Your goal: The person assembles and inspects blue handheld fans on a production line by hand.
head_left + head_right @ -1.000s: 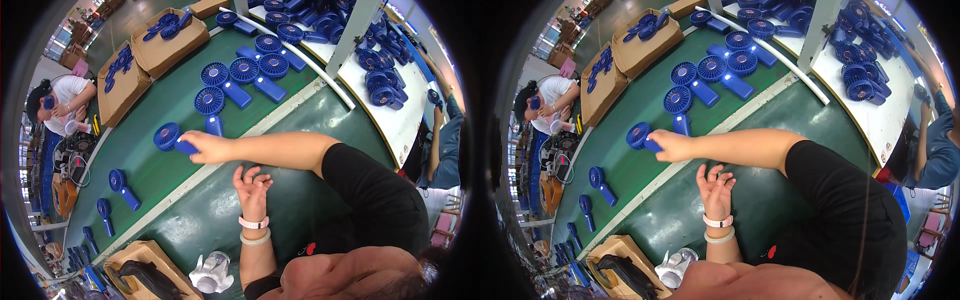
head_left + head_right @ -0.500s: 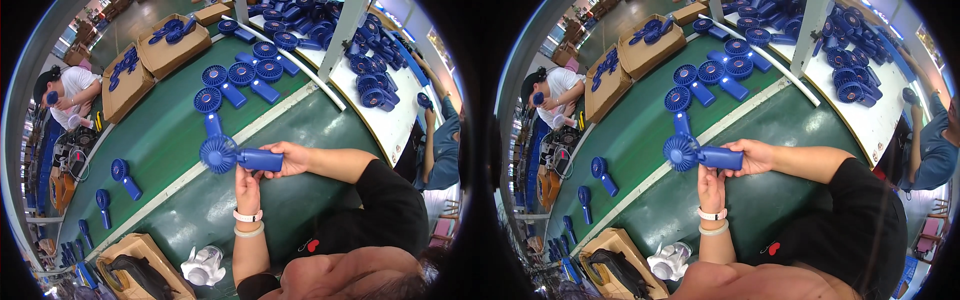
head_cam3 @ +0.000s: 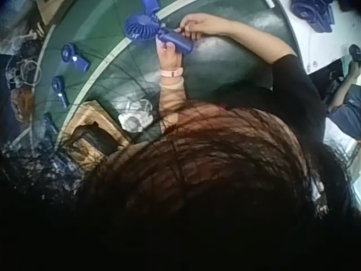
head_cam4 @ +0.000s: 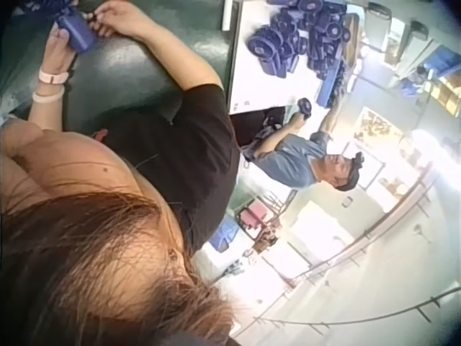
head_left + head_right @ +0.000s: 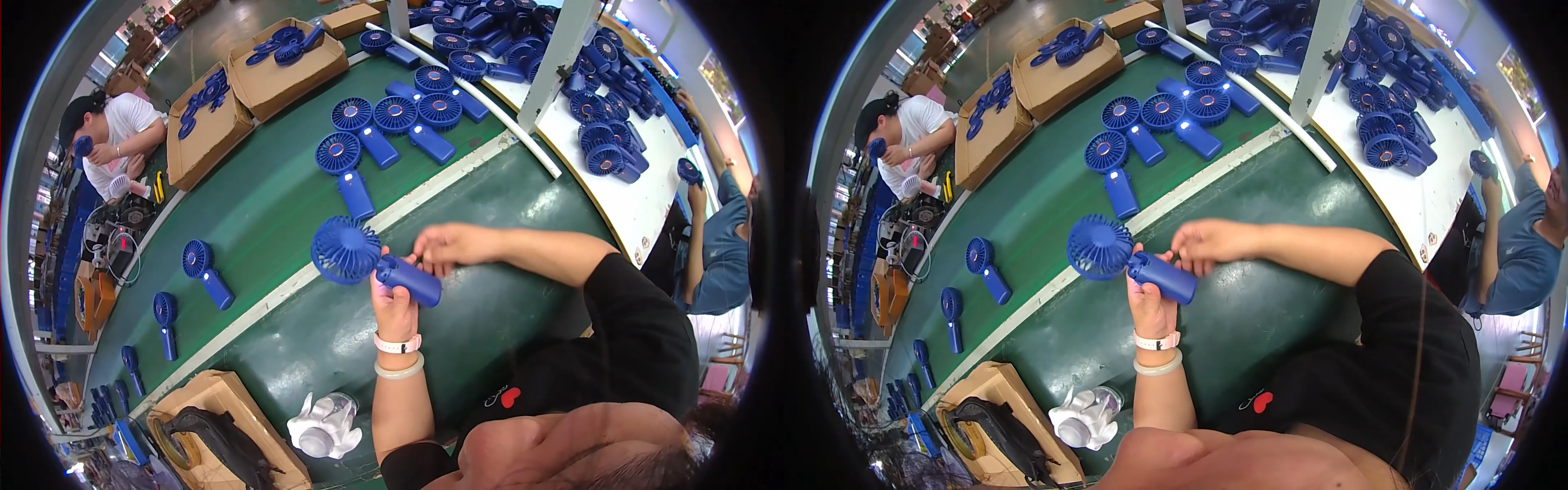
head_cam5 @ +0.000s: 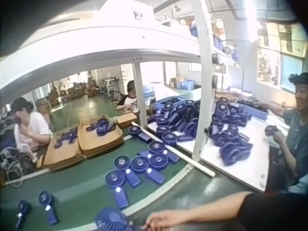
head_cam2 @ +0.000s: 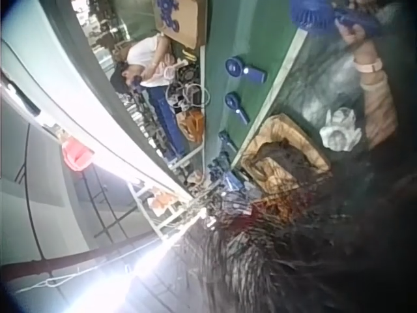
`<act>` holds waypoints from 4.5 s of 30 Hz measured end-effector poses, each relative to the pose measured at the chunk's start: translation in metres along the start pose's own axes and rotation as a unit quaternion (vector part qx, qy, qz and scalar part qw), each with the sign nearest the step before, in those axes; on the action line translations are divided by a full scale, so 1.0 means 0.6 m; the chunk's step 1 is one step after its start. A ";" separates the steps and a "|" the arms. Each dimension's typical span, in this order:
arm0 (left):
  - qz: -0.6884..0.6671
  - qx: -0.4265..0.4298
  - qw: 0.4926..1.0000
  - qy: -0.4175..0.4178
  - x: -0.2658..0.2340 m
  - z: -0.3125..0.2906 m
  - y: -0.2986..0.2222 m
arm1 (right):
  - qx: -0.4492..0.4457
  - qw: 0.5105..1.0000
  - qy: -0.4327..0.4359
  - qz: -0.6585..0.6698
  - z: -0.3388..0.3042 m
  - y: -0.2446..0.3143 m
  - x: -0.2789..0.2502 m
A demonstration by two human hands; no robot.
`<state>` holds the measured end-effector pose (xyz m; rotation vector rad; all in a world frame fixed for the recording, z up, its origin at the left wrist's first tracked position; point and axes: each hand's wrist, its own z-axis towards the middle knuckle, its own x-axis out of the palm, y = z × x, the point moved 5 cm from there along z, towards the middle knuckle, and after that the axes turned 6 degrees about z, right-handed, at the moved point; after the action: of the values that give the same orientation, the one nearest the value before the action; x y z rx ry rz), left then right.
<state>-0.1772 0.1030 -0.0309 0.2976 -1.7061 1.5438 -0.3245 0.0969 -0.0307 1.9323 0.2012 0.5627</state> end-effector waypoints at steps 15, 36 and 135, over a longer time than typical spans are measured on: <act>0.080 -0.049 0.991 -0.093 -0.011 -0.007 0.005 | -0.157 0.710 -0.233 -0.646 0.194 0.117 -0.005; 0.067 0.001 0.992 -0.107 -0.005 -0.008 0.000 | -0.075 0.857 0.118 0.496 0.026 0.040 -0.014; -0.098 -0.061 0.990 -0.076 -0.020 -0.009 0.002 | -0.178 0.950 -0.009 0.256 -0.005 0.060 -0.001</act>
<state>-0.1683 0.1043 -0.0404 0.5145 -1.8206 1.2970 -0.3303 0.0840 0.0023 1.6278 -0.4046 0.8552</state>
